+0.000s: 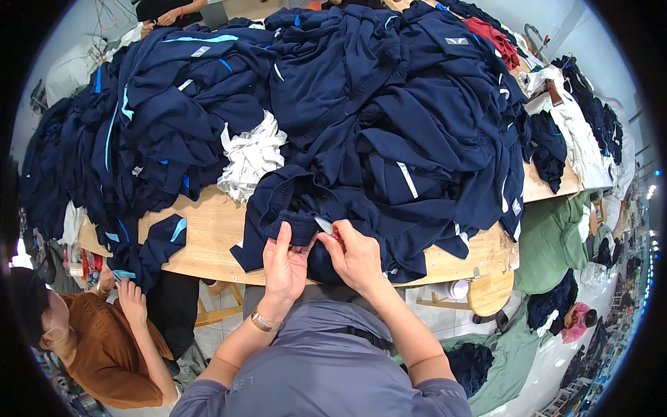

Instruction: Trimming loose threads from blue athletic jackets using a small pair of nippers at a garment factory workstation.

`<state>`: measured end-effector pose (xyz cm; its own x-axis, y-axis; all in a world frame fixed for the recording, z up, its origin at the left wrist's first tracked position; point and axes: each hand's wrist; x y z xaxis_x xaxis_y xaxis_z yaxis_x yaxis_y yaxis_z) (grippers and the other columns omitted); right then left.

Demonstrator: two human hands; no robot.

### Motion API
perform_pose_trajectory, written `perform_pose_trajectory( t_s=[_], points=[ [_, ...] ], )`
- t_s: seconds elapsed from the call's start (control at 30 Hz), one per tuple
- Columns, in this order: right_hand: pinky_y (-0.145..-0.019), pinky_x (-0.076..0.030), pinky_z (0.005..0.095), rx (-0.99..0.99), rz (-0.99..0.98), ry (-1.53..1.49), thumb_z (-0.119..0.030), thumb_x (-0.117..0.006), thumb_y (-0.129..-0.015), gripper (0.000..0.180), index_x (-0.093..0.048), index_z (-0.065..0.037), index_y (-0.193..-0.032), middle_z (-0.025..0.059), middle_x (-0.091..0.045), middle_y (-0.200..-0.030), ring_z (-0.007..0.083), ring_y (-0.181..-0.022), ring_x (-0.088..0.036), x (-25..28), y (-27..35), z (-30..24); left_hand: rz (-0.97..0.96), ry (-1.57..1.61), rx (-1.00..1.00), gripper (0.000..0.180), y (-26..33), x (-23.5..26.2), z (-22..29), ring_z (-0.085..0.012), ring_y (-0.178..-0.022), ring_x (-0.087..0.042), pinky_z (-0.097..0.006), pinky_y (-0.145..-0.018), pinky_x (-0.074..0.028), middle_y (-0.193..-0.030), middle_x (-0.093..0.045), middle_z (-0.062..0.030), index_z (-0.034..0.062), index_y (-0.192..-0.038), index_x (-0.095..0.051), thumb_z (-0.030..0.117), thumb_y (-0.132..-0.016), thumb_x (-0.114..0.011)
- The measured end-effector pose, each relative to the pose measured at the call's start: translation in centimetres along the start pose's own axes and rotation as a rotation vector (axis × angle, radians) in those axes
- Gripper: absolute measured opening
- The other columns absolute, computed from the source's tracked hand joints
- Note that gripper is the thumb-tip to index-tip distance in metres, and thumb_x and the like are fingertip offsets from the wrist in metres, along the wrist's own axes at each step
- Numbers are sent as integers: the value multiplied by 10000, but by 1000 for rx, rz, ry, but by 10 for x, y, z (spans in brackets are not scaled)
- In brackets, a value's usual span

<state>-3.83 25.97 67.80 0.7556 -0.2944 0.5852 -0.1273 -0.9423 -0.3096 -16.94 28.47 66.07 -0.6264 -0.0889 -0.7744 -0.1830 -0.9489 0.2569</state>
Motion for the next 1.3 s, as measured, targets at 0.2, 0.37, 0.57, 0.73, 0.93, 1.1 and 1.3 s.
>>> perform_pose_trajectory(
  t_s=[0.2,0.37,0.57,0.73,0.93,1.1,1.3],
  points=[
    [-462,-405,295,-158,-31,-194,-224,-626,-867,232,-518,-21,-896,107,-539,-596,227,-487,-546,0,2,0,-15,133,91,263,-1,-2,11,-189,-981,-607,-438,-909,-495,-1043,-624,-82,46,-1061,-565,258,-971,-440],
    [-467,-379,254,-34,-21,-103,-209,-643,-860,239,-510,-20,-922,82,-514,-589,157,-473,-479,-7,4,3,-73,228,103,214,-2,5,8,-185,-963,-614,-418,-906,-498,-1036,-623,-85,52,-1085,-548,191,-959,-444],
    [-503,-388,222,-266,2,-381,-129,-693,-816,298,-507,-29,-1026,5,-576,-686,57,-574,-489,-7,-3,-13,-98,94,69,238,1,5,6,-195,-989,-607,-386,-914,-494,-1110,-599,-99,45,-1164,-494,135,-957,-418],
    [-448,-258,140,-377,35,-698,-87,-565,-902,183,-562,-25,-1075,-68,-483,-688,-17,-502,-361,-18,-14,1,-100,90,51,266,1,2,4,-210,-1087,-563,-423,-962,-463,-1176,-570,-113,40,-1198,-477,143,-974,-378],
    [-507,-342,162,-365,-136,-647,-135,-595,-891,159,-639,-5,-972,-33,-575,-720,15,-597,-470,-7,-23,2,-147,106,117,294,3,8,8,-235,-1110,-551,-486,-971,-443,-1219,-547,-117,36,-1199,-474,143,-948,-365],
    [-563,-359,167,-426,-86,-892,-108,-641,-861,109,-642,0,-872,-48,-562,-676,-2,-616,-440,3,-21,1,-114,159,164,232,-2,11,13,-242,-1052,-573,-487,-911,-469,-1108,-596,-98,52,-1093,-526,70,-912,-382],
    [-535,-303,153,-395,-176,-851,-114,-647,-858,203,-640,-1,-1027,-92,-499,-699,-8,-605,-376,-2,-20,-3,-100,182,267,257,-10,26,6,-250,-1069,-566,-448,-875,-490,-1149,-583,-108,41,-1123,-504,104,-929,-347]
  ],
)
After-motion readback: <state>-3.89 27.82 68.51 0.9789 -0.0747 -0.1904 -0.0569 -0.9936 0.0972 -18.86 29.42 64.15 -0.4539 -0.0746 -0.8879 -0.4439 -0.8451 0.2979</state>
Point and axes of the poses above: each hand's wrist, its own y-axis away from the middle knuckle, its own x-axis out of the back of the hand, z = x × y
